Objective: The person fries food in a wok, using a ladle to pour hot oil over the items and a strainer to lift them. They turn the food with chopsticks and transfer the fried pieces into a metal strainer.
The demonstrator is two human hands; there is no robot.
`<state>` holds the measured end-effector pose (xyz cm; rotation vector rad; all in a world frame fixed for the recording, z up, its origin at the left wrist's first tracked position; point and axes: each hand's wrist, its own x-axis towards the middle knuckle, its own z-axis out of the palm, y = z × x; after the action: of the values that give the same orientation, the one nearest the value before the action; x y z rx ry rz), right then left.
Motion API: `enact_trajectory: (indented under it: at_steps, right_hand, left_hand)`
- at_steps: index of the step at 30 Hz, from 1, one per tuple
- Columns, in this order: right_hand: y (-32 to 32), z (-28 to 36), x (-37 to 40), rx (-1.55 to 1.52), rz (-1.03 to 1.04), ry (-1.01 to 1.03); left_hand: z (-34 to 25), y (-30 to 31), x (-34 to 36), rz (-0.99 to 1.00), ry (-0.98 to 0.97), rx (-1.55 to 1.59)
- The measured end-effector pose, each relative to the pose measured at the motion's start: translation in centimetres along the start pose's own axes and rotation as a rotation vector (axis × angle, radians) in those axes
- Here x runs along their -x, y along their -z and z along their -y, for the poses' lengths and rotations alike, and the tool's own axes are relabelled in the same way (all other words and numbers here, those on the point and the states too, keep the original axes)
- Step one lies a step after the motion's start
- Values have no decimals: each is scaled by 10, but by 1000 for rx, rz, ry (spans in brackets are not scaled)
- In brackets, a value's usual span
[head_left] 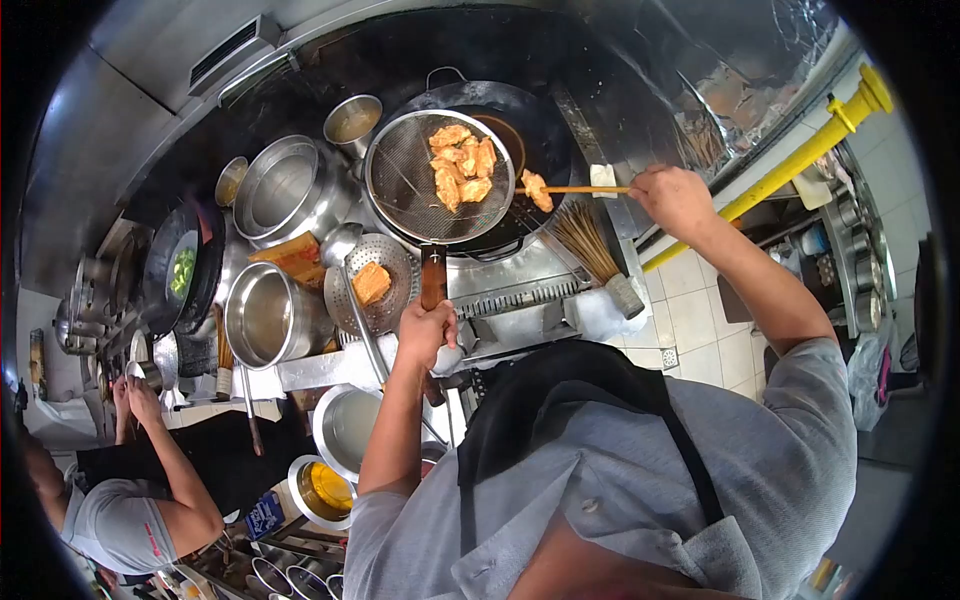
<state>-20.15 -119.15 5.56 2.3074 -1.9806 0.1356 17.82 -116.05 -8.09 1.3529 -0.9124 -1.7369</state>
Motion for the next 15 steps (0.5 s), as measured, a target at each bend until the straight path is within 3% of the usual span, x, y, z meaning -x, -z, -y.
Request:
enact_trajectory:
  at_steps: [4, 6, 15]
  right_hand:
    - [-13, -14, 10, -51, -54, -45]
    - [-36, -11, 10, -12, 85, -150]
    - [-68, 11, 11, -145, 89, -186]
  left_hand:
    - [-5, -9, 3, -14, -12, 40]
    - [-7, -13, 3, 5, -17, 46]
    - [-12, -42, -14, 120, -14, -203]
